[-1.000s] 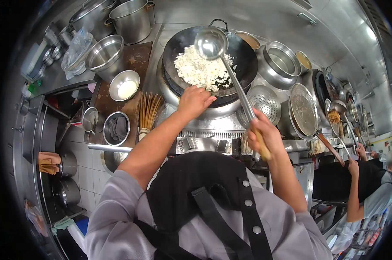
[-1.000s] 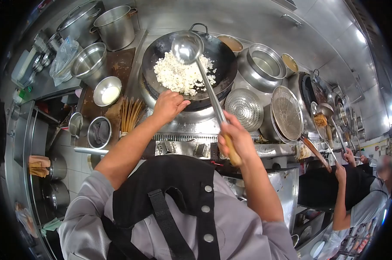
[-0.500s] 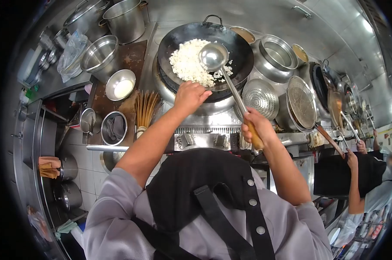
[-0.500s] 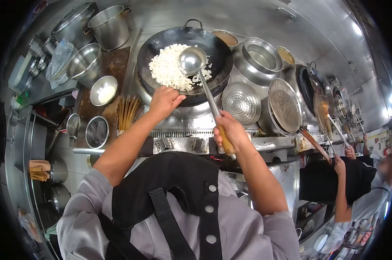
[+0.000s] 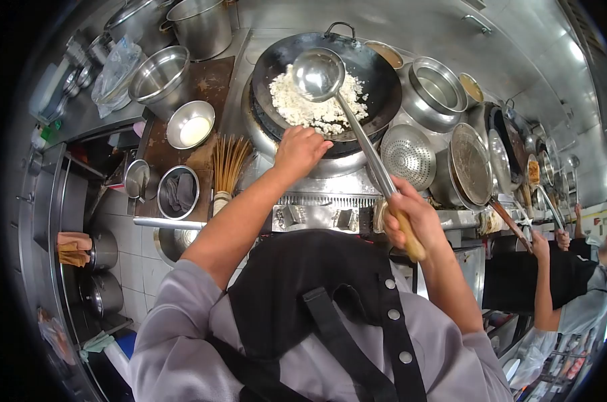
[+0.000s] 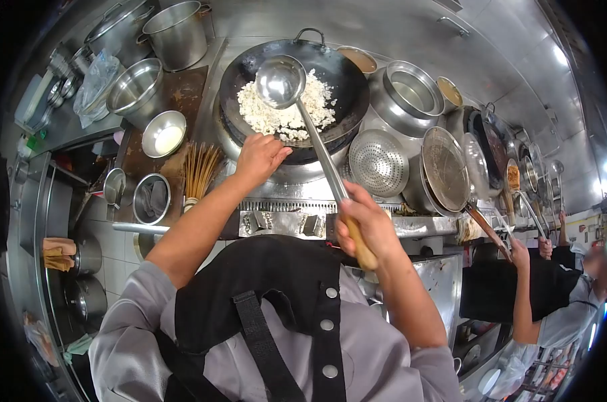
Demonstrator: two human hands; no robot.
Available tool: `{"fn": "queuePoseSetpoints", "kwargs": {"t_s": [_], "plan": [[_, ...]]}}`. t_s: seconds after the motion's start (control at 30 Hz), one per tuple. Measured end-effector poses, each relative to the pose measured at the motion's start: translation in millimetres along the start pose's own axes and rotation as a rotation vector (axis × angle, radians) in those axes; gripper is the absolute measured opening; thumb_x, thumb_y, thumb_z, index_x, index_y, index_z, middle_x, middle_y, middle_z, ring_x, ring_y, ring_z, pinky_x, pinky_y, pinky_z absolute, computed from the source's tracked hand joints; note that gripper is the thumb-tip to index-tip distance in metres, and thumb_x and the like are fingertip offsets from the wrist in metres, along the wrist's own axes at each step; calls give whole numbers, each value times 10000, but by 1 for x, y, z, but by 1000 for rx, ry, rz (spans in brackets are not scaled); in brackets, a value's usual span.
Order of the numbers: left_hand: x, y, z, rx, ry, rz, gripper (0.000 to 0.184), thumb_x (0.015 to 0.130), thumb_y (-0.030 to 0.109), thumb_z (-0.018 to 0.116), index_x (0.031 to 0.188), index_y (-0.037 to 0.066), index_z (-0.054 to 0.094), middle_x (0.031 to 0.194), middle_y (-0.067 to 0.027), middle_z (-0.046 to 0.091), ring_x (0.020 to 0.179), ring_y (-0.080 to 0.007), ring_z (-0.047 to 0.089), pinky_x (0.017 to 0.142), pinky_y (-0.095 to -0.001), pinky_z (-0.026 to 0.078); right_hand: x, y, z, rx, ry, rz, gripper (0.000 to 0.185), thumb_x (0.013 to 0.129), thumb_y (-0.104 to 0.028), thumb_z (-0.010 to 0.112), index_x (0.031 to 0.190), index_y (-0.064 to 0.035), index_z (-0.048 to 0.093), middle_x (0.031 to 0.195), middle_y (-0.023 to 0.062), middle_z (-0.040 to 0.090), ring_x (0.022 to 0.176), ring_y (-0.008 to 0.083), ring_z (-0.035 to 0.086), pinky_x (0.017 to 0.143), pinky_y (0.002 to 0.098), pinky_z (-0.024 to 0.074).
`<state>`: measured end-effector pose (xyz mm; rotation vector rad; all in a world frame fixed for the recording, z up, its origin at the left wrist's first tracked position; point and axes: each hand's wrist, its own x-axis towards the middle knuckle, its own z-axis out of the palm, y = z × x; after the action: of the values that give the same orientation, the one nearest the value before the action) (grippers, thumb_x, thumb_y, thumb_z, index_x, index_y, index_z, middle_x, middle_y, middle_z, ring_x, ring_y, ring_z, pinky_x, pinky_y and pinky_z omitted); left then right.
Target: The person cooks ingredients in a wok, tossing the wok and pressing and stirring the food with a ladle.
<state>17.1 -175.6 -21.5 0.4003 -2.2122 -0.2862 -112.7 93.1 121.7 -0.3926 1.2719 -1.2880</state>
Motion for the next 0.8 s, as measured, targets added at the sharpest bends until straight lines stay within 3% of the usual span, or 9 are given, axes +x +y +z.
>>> {"fn": "queuePoseSetpoints", "kwargs": {"t_s": [0.07,0.17,0.2,0.37,0.5,0.57,0.63,0.73,0.8], "plan": [[0,-1,0,-12,10,11,277,917,297,726,764,85,634,757,-75,573,753,-310,558,712,-449,431,1,0,-7,282,-147,76,486,1040,-252,540,1498,-152,414,681,65,512,447,150,465,387,276,377],[1,-1,-5,-5,-58,-15,284,919,303,723,759,84,639,752,-75,575,753,-309,563,715,-449,432,45,11,5,73,27,173,461,1038,-225,533,1479,-150,423,673,69,503,415,151,448,358,275,358],[4,-2,-6,-1,-53,-12,284,919,303,723,759,84,639,752,-75,575,753,-309,563,715,-449,432,53,12,11,-139,21,75,445,1042,-211,521,1469,-142,416,667,63,492,406,149,435,356,278,358],[1,-3,-3,-19,-10,-2,335,934,336,699,728,85,620,734,-72,578,745,-322,573,711,-457,438,32,2,12,160,-74,57,450,1057,-229,505,1479,-129,385,671,49,490,428,137,441,373,279,369],[7,-4,-6,-27,-44,-16,344,932,331,700,715,80,610,728,-81,590,744,-330,588,703,-467,441,60,5,4,87,-3,144,466,1055,-229,518,1493,-133,393,671,61,510,417,139,445,373,274,380],[9,-7,-9,-46,-162,-32,346,928,323,704,707,74,607,718,-93,603,741,-337,603,701,-479,445,50,-4,10,-287,91,-46,428,1045,-201,537,1458,-130,448,661,65,517,421,139,459,374,274,385],[8,-8,-8,-42,-163,-31,349,927,320,705,703,71,604,714,-100,605,737,-344,605,697,-486,446,32,-2,14,-226,127,-73,398,1035,-173,548,1426,-128,487,649,66,514,421,146,468,374,270,386],[10,-5,-6,-40,-103,-17,356,926,322,704,698,69,599,704,-108,605,725,-357,605,686,-497,447,27,4,4,175,-49,11,416,1038,-176,544,1443,-130,463,660,67,513,425,161,466,385,269,397],[5,-3,-3,-48,-62,-5,360,928,327,701,698,69,598,699,-111,603,718,-362,603,681,-500,448,48,12,1,128,-24,65,415,1040,-188,547,1441,-124,460,667,65,519,433,156,466,390,270,399]]}}
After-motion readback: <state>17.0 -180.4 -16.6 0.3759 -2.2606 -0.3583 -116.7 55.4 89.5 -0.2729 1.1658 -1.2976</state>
